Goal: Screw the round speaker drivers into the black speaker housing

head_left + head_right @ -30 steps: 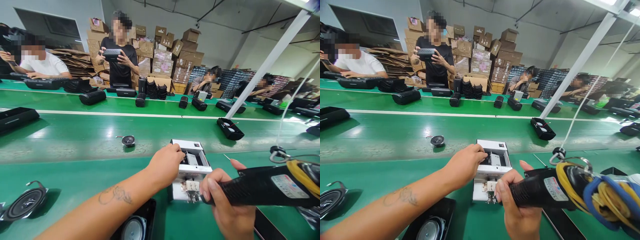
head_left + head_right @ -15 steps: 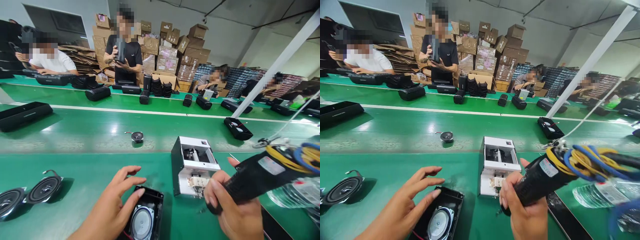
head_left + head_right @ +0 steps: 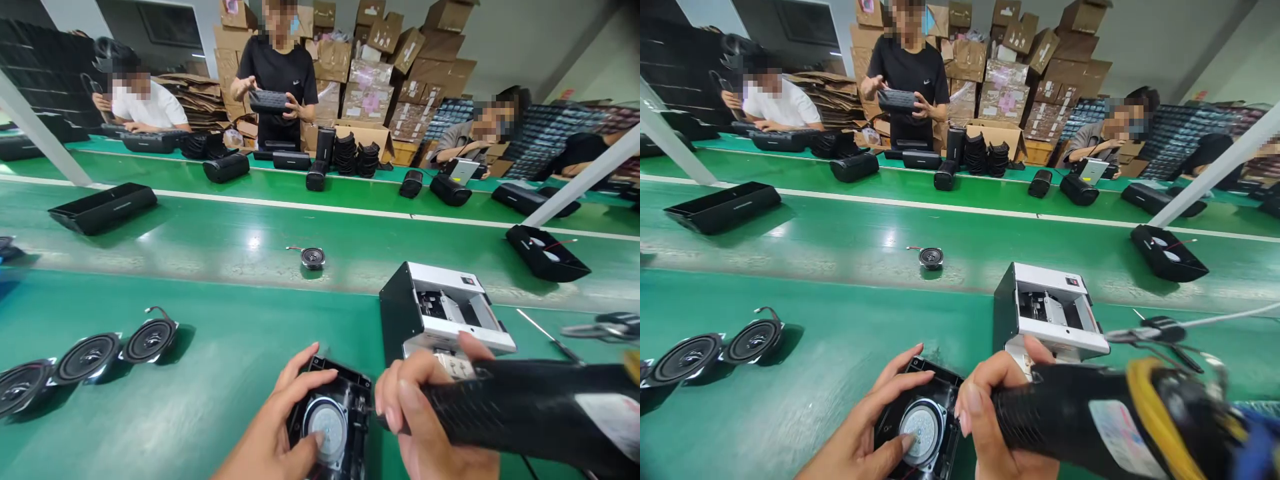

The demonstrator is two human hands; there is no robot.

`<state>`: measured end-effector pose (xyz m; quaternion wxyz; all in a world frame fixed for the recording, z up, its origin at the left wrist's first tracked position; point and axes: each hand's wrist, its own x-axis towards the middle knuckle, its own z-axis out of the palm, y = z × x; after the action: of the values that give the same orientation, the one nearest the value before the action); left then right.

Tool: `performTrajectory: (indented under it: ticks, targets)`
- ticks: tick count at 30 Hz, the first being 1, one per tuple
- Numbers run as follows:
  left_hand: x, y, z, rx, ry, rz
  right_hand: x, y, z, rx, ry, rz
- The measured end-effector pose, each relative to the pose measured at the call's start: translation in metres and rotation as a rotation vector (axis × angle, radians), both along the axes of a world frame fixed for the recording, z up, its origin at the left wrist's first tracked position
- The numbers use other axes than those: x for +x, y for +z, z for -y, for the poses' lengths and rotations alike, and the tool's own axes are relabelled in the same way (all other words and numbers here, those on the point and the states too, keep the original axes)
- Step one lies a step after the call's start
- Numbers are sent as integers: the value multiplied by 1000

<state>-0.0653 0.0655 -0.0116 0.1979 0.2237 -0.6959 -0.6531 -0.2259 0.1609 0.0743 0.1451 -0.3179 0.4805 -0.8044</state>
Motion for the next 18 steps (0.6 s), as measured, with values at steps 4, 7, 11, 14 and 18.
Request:
performTrajectory:
  ticks: [4,7,11,14,18]
  targets:
    - [-2,0,-6,34,69,-25,-2,-14,1,44,48,59]
    - [-2,1,-8,41,76,-17,-15,-27,-1,23,125,-42]
    - [-1,-1,-5,27,60,6,-25,-39,-1,24,162,-96]
    - [-1,-3,-4,-7,45,6,-25,-41,0,20,182,-98]
    - [-1,-1,-5,-28,43,-4,-23,-45,-3,39,180,-215]
